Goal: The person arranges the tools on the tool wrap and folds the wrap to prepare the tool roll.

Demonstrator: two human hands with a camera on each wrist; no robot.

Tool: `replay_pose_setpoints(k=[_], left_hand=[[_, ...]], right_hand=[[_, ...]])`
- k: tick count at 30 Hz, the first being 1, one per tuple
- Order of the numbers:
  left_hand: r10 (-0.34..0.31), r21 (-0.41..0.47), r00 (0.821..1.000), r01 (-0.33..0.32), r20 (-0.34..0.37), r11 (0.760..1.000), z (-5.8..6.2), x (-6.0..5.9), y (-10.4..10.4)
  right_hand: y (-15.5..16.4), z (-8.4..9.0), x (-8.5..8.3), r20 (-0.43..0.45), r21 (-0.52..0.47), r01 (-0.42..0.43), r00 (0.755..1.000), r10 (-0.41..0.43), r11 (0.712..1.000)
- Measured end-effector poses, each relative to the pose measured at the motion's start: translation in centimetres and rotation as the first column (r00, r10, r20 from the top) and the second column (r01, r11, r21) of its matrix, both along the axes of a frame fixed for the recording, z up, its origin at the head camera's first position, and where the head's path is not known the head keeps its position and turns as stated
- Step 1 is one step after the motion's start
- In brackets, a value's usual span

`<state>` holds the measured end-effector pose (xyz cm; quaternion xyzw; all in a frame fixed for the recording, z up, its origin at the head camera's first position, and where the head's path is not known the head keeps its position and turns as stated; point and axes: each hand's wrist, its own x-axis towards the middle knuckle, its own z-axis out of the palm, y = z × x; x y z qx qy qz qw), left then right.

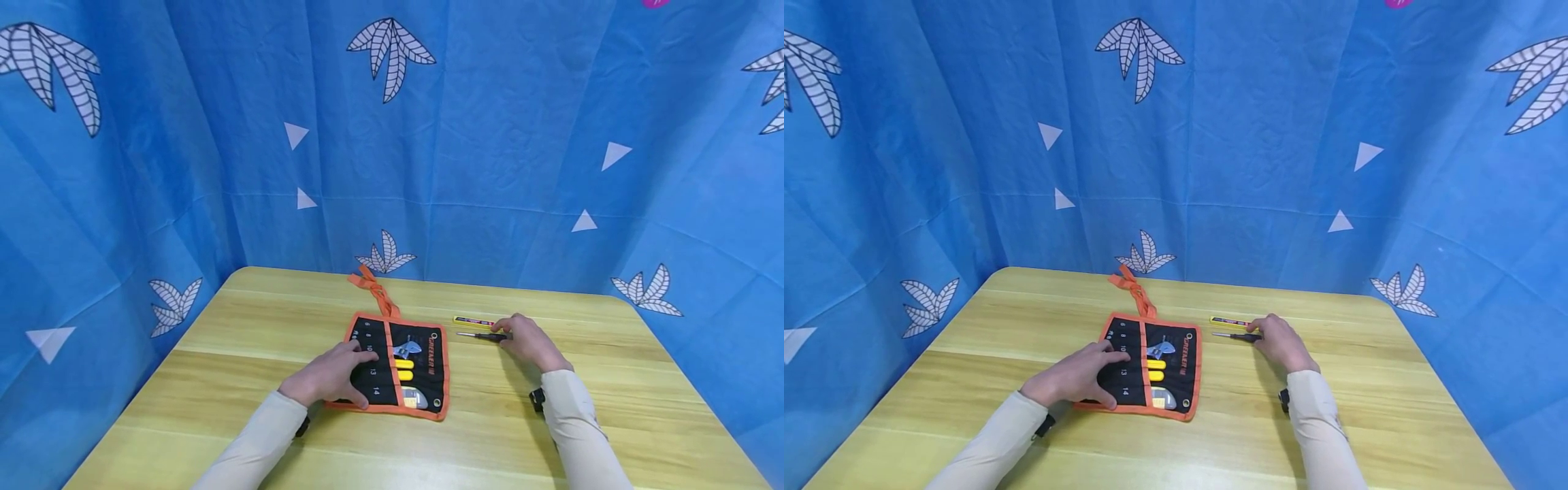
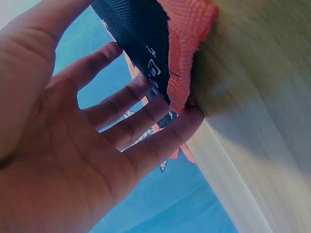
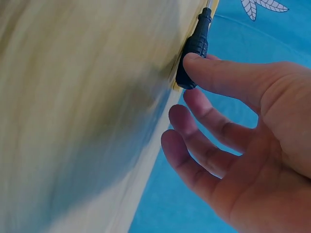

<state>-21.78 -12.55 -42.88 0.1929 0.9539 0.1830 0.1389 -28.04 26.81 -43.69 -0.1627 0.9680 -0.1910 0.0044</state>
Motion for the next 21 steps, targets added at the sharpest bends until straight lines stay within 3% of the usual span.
replay_pose_setpoints(k=[21], left_hand=[[-0.021, 0.017, 1.000, 0.021, -0.012, 1.000, 0.11, 0.03, -0.22]], right_hand=[[-0.05, -0.41, 0.06, 0.011, -0.028, -0.013, 1.000, 0.014, 1.000]])
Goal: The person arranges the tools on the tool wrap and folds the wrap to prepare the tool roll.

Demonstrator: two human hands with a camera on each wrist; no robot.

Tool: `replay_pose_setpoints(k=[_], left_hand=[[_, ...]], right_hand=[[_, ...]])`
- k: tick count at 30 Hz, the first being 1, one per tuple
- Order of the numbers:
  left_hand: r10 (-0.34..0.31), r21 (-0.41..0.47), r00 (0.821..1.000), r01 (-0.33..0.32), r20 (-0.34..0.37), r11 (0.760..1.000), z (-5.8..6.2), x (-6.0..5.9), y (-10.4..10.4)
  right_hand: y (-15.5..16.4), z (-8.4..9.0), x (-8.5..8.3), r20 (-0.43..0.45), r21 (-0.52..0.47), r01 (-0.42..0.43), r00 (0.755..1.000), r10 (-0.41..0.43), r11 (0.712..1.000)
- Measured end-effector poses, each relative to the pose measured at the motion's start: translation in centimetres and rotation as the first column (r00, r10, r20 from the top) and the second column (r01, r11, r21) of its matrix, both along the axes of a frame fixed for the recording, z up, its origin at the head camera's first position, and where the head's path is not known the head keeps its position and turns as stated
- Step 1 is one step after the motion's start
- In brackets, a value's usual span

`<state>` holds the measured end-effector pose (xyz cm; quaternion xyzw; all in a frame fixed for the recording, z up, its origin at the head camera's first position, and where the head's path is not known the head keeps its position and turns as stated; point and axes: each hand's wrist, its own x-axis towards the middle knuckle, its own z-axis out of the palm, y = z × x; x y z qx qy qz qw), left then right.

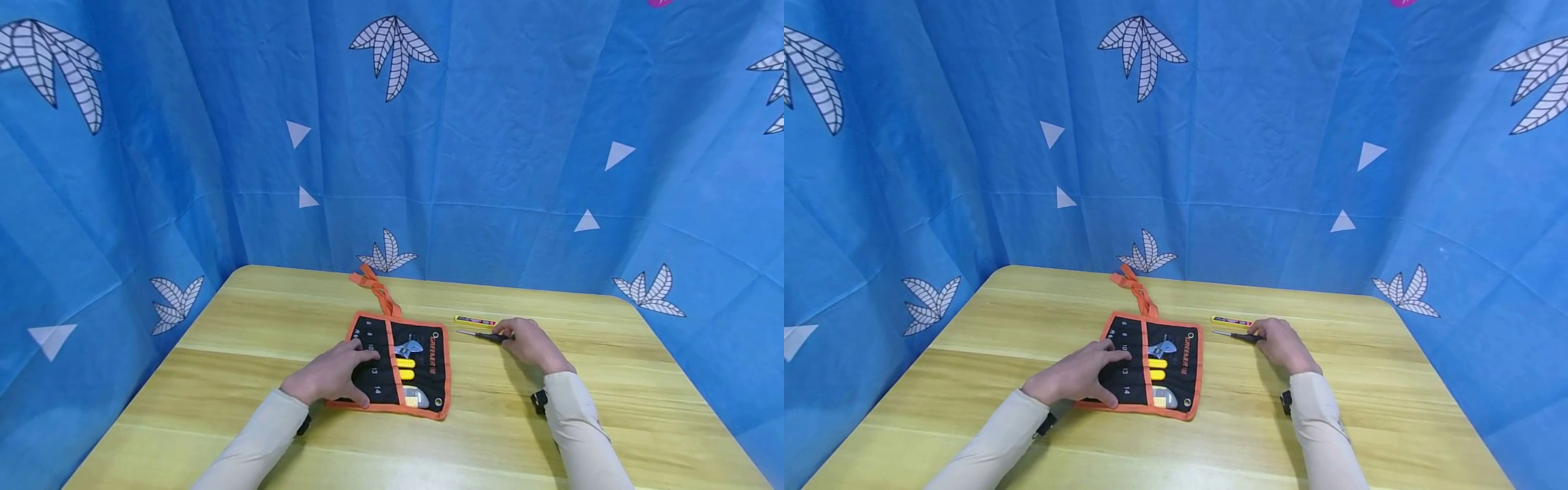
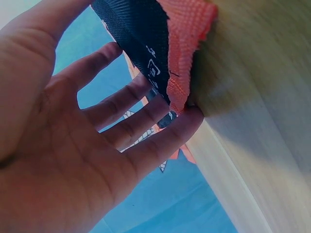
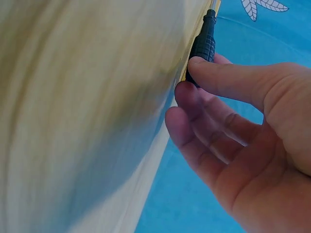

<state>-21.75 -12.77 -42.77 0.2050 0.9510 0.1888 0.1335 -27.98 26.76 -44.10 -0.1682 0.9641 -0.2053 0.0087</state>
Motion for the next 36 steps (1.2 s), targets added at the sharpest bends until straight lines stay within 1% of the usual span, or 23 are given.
replay_pose_setpoints(k=[7, 11, 16, 21, 29, 32, 36], left_hand=[[-0.001, 0.001, 1.000, 0.001, -0.002, 1.000, -0.1, 0.0, 0.0], [0.000, -0.005, 1.000, 0.000, -0.001, 1.000, -0.1, 0.0, 0.1], [0.001, -0.014, 1.000, -0.001, -0.001, 1.000, -0.2, -0.1, 0.1], [0.001, -0.015, 1.000, -0.001, -0.004, 1.000, -0.2, -0.2, 0.2], [0.006, -0.011, 1.000, -0.006, 0.000, 1.000, -0.3, -0.1, 0.1], [0.008, -0.008, 1.000, -0.008, -0.002, 1.000, -0.2, -0.1, 0.0], [0.012, -0.007, 1.000, -0.012, -0.004, 1.000, -0.2, 0.0, 0.0]], right_hand=[[-0.4, -0.2, 0.1, -0.003, -0.012, -0.005, 1.000, 0.005, 1.000], [-0.6, -0.3, 0.2, -0.024, -0.031, -0.010, 1.000, 0.010, 0.999], [-0.7, 0.1, 0.4, -0.049, -0.062, -0.010, 0.999, 0.007, 0.998], [-0.9, 0.5, 0.5, -0.078, -0.060, -0.021, 0.997, 0.017, 0.998], [-1.3, 1.0, 0.5, -0.067, -0.064, -0.021, 0.998, 0.017, 0.998], [-1.6, 1.2, 0.4, -0.068, -0.076, -0.019, 0.998, 0.014, 0.997], [-2.0, 1.3, 0.4, -0.084, -0.104, -0.040, 0.996, 0.031, 0.994]])
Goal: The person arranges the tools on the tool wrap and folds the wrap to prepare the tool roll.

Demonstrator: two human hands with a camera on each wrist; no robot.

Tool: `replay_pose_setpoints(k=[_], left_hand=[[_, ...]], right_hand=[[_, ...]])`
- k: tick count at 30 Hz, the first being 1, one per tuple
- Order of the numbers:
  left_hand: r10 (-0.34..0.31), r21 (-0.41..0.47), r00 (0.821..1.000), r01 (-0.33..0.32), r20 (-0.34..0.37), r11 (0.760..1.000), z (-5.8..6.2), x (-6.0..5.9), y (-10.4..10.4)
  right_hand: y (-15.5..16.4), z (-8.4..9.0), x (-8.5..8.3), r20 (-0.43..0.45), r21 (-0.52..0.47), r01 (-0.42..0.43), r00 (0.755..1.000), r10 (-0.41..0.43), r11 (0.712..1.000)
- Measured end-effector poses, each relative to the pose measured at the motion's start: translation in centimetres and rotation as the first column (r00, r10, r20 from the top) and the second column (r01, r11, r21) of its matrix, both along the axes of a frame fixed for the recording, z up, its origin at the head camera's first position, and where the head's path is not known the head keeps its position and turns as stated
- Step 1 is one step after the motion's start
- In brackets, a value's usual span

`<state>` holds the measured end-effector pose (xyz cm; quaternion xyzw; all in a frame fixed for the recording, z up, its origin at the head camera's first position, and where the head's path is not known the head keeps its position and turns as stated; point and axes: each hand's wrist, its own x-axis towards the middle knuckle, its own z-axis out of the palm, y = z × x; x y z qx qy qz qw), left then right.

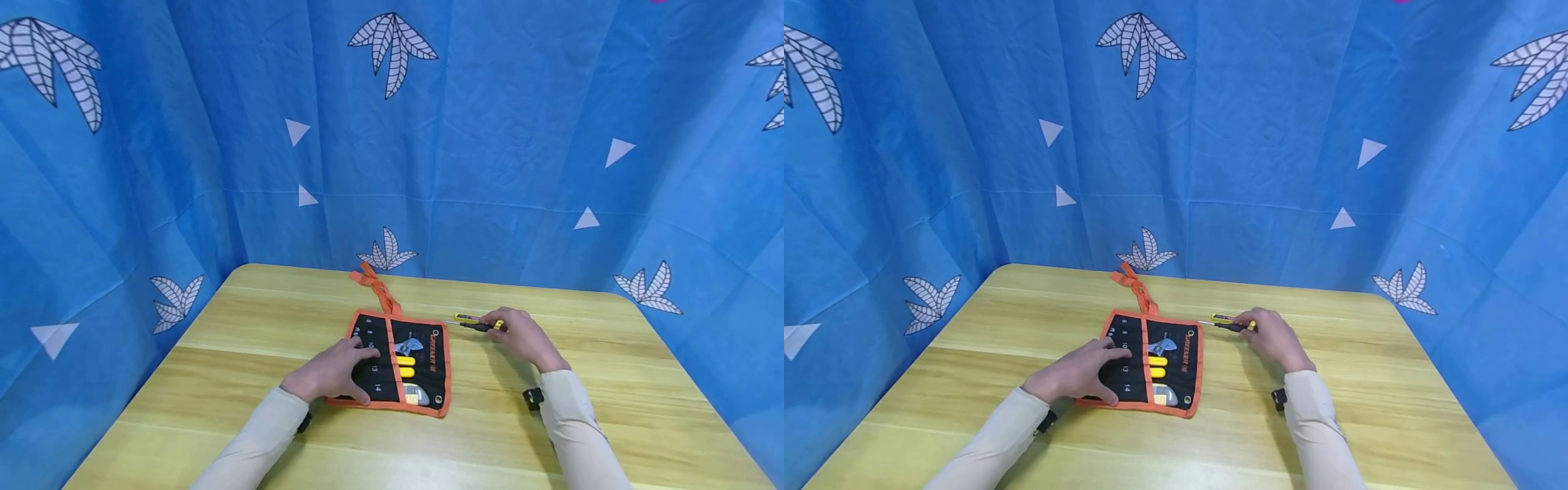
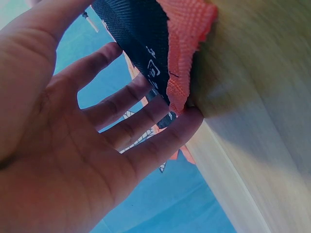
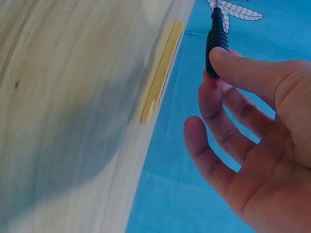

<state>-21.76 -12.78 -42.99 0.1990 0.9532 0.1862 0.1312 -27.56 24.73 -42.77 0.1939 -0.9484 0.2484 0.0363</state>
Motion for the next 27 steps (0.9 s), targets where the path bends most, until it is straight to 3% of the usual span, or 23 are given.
replay_pose_setpoints(k=[10, 27], left_hand=[[-0.006, -0.005, 1.000, 0.006, -0.003, 1.000, -0.1, -0.1, 0.1], [-0.014, -0.011, 1.000, 0.014, -0.007, 1.000, 0.1, -0.1, 0.1]], right_hand=[[-1.4, -0.2, -0.2, 0.000, -0.032, -0.072, 0.997, 0.072, 0.997], [-3.7, -0.9, -0.5, 0.030, -0.094, -0.103, 0.994, 0.106, 0.990]])
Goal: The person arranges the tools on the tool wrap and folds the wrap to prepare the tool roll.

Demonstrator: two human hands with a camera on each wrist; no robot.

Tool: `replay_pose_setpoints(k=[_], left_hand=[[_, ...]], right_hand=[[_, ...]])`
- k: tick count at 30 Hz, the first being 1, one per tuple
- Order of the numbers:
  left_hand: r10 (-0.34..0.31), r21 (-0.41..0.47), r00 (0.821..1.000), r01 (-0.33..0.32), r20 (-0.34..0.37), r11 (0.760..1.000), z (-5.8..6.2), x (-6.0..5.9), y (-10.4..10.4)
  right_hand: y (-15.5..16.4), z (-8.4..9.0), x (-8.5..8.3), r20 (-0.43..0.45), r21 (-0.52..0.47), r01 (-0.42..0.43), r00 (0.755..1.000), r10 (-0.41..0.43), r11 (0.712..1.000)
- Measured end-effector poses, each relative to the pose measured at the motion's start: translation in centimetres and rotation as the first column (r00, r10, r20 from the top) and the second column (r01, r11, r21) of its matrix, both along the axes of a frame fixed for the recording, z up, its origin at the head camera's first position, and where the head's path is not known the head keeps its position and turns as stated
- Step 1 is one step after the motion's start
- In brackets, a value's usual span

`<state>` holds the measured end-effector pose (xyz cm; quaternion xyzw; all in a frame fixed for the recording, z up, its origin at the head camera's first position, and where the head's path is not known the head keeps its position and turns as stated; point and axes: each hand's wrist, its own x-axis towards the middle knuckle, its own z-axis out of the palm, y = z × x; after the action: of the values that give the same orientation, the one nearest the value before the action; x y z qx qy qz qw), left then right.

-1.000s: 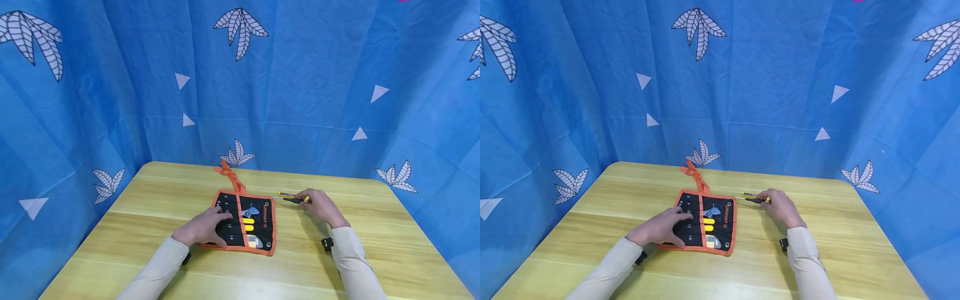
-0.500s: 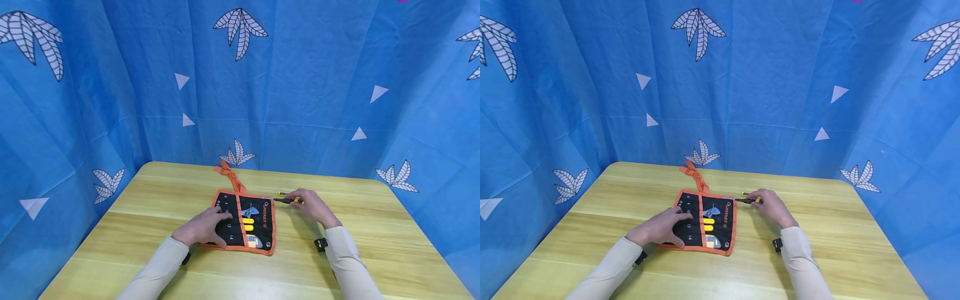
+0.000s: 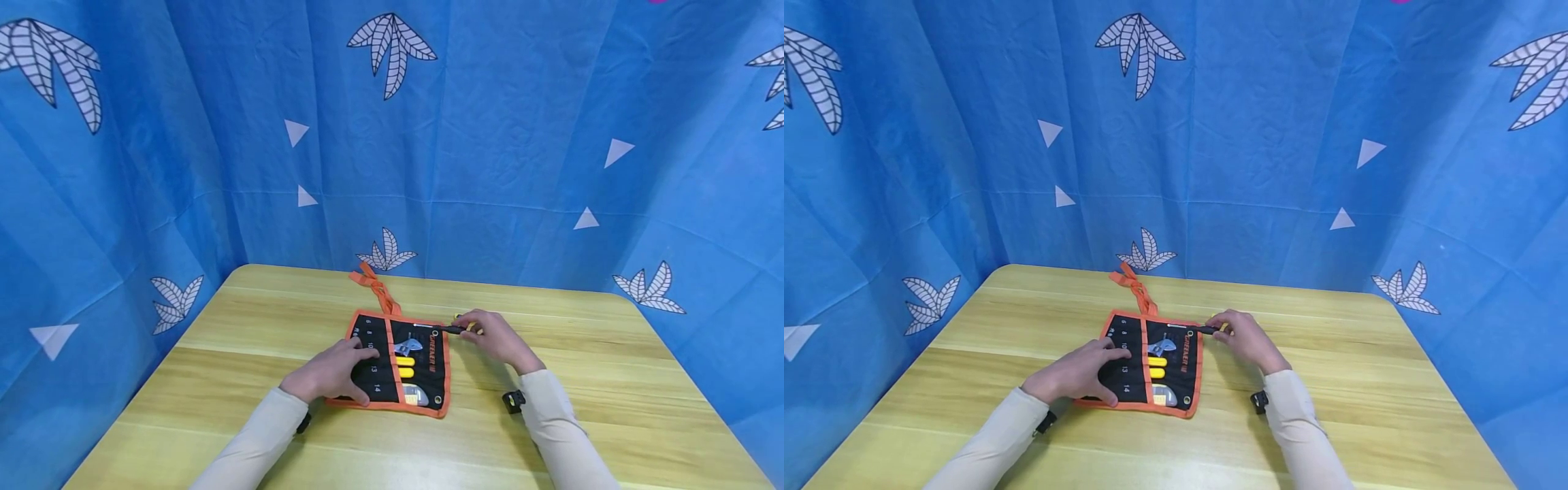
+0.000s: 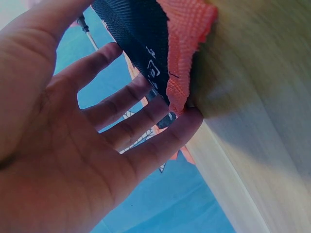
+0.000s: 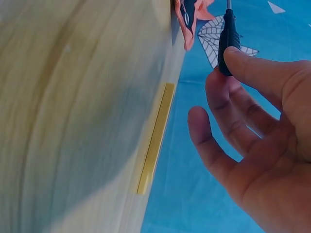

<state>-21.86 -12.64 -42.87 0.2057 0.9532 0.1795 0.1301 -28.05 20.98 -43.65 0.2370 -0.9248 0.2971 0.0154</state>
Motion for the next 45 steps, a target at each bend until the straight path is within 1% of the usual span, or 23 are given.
replay_pose_setpoints(k=[7, 13, 18, 24, 32, 38, 45], left_hand=[[0.009, 0.000, 1.000, -0.009, 0.012, 1.000, 0.0, -0.1, -0.2], [0.004, 0.003, 1.000, -0.004, 0.011, 1.000, -0.2, 0.0, -0.3], [-0.005, 0.015, 1.000, 0.005, 0.004, 1.000, -0.2, 0.0, -0.2], [-0.006, 0.008, 1.000, 0.006, -0.004, 1.000, -0.2, -0.1, -0.2], [0.000, 0.008, 1.000, 0.000, 0.003, 1.000, -0.4, -0.1, -0.2], [-0.014, 0.008, 1.000, 0.014, -0.008, 1.000, -0.3, 0.0, -0.2], [-0.007, -0.005, 1.000, 0.007, -0.010, 1.000, -0.3, -0.1, -0.2]], right_hand=[[-1.3, -0.1, -0.1, 0.019, 0.021, -0.016, 1.000, 0.016, 1.000], [-2.2, -0.5, -0.2, 0.034, 0.066, -0.040, 0.999, 0.038, 0.997], [-2.8, -0.7, -0.2, 0.041, 0.083, -0.026, 0.999, 0.023, 0.996], [-3.5, -0.8, -0.3, 0.059, 0.094, -0.020, 0.998, 0.014, 0.995], [-3.8, -1.0, -0.6, 0.073, 0.108, -0.027, 0.997, 0.019, 0.994], [-4.1, -0.8, -0.7, 0.060, 0.122, -0.028, 0.998, 0.020, 0.992], [-4.6, -0.7, -0.8, 0.085, 0.115, -0.018, 0.996, 0.008, 0.993]])
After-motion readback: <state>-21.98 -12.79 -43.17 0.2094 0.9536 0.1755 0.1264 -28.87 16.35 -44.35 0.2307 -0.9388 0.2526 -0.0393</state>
